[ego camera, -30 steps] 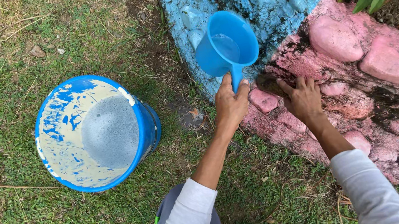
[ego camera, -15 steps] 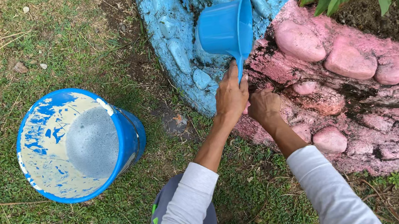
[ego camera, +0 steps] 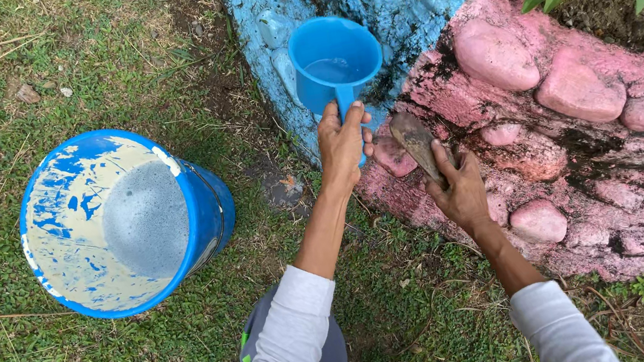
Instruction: The person is scrubbing a painted stone garden border with a brush while pouring water from a blue ladle.
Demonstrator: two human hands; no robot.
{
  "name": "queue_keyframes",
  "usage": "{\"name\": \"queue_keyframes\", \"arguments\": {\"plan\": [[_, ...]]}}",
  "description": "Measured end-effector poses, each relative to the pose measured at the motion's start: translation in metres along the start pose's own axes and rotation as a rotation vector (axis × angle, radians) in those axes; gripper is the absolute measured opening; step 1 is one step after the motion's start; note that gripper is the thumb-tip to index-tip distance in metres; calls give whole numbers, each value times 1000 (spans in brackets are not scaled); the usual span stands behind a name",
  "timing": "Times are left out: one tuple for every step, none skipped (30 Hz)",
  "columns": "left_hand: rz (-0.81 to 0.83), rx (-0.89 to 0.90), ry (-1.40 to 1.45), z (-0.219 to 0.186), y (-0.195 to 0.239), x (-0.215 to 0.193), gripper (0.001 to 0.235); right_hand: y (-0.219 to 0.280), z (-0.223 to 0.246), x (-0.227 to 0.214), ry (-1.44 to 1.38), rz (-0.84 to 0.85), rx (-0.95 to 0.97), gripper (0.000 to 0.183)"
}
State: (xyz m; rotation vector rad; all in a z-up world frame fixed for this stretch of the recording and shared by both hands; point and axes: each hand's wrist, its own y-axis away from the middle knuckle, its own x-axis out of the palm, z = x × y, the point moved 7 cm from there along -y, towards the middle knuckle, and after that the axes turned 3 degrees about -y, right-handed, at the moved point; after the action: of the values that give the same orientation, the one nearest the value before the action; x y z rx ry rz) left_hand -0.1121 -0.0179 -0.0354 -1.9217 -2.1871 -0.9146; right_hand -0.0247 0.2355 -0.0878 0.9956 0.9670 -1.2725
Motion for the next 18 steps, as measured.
{"name": "queue_keyframes", "arguments": {"plan": [[-10,1,26,1,-2,-1,20,2,17,-2,-40,-132,-84,86],[-21,3,51,1,-3,-1,18,4,33,-6,-82,-263,-167,92],[-27,-2,67,4,-1,-1,17,-2,42,-4,-113,-286,-148,95],[-36,-11,75,6,3,-3,17,-21,48,-4,-143,-309,-127,98],[-41,-7,86,5,2,-2,17,-47,51,-9,-173,-342,-115,102],[-46,-3,97,3,3,-1,17,-69,53,-16,-160,-398,-108,103],[-36,8,100,0,4,0,17,-86,55,-22,-148,-453,-101,103],[-26,20,103,-3,6,1,16,-97,57,-23,-161,-470,-115,103],[-21,23,105,-4,11,0,16,-101,57,-18,-176,-477,-125,102],[-14,16,87,-6,12,0,16,-102,56,-11,-190,-483,-135,101],[-9,4,73,-6,14,1,17,-94,50,-1,-189,-471,-89,101],[-4,-7,59,-7,18,2,18,-78,45,11,-188,-458,-43,101],[-4,-14,51,-10,21,3,19,-71,41,18,-187,-463,0,101],[-4,-21,42,-11,26,4,20,-65,39,21,-166,-457,-15,103],[-3,-26,34,-13,26,6,21,-60,37,21,-145,-452,-28,105],[14,-13,42,-17,21,10,20,-61,37,21,-125,-448,-42,108],[17,-23,51,-13,23,10,20,-64,36,20,-151,-451,-58,108],[20,-33,61,-8,26,9,20,-81,36,17,-178,-454,-74,108]]}}
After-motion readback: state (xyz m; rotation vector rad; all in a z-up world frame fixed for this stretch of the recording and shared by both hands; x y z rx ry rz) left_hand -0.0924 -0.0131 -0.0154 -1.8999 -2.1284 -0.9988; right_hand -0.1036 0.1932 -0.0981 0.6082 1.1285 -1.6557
